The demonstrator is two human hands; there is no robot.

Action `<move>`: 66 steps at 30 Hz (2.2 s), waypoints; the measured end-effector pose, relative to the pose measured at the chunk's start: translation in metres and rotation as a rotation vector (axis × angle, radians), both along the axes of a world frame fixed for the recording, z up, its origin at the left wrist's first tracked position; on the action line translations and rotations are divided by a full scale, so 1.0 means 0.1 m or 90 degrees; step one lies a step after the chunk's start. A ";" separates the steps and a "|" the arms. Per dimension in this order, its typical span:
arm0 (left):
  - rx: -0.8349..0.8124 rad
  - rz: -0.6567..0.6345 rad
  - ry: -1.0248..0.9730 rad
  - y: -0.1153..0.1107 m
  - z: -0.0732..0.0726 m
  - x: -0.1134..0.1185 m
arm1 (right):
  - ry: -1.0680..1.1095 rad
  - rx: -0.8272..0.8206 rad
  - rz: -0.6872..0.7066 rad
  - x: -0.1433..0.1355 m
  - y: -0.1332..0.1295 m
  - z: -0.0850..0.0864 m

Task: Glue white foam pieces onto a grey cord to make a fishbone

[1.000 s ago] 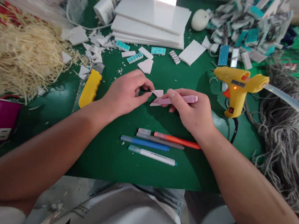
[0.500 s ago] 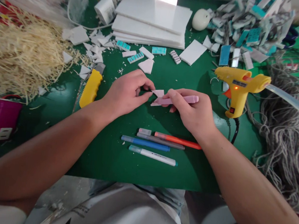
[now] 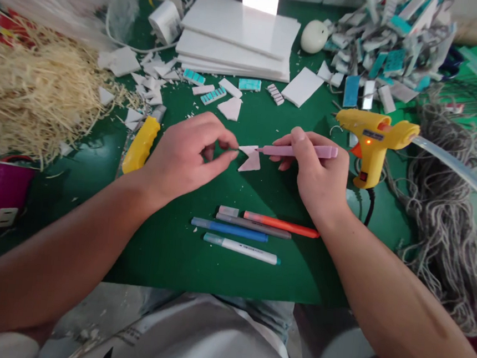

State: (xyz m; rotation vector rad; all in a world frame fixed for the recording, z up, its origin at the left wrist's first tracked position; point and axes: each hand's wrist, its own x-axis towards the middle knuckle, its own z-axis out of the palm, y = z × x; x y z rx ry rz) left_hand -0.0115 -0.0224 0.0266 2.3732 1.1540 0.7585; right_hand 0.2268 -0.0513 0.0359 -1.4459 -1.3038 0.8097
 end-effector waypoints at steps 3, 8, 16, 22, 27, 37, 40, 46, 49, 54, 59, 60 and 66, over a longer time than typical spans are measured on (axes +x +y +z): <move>-0.074 -0.087 0.080 -0.16 0.17 0.02 | -0.014 0.011 -0.024 0.01 0.00 -0.01; -0.191 -0.163 0.197 -0.22 0.21 0.07 | -0.035 0.019 -0.015 0.04 -0.01 -0.03; -0.045 -0.152 0.253 -0.15 0.13 0.02 | -0.008 0.031 -0.018 0.03 -0.01 -0.02; 0.060 -0.067 0.068 -0.20 0.10 0.05 | 0.031 0.070 -0.009 0.03 -0.03 -0.03; -0.024 0.062 -0.118 -0.25 0.07 0.07 | 0.104 0.105 0.058 0.06 -0.07 -0.08; -0.023 0.048 -0.286 -0.30 -0.04 0.16 | 0.162 0.123 0.121 0.06 -0.05 -0.11; -0.036 0.051 -0.313 -0.30 -0.04 0.16 | 0.171 0.112 0.113 0.05 -0.05 -0.10; -0.132 0.066 -0.365 -0.30 0.00 0.18 | 0.181 0.093 0.135 0.06 -0.06 -0.09; -0.283 0.098 -0.452 -0.31 0.03 0.24 | 0.179 0.063 0.177 0.06 -0.05 -0.07; -0.510 0.124 -0.628 -0.34 0.04 0.35 | 0.267 -0.014 0.270 0.04 -0.05 0.01; -0.495 0.123 -0.686 -0.39 0.07 0.40 | 0.354 -0.086 0.322 0.00 -0.07 0.08; -0.481 0.122 -0.692 -0.40 0.08 0.40 | 0.372 -0.093 0.330 -0.01 -0.08 0.09; -0.423 0.088 -0.735 -0.45 0.15 0.42 | 0.409 -0.101 0.342 -0.04 -0.10 0.05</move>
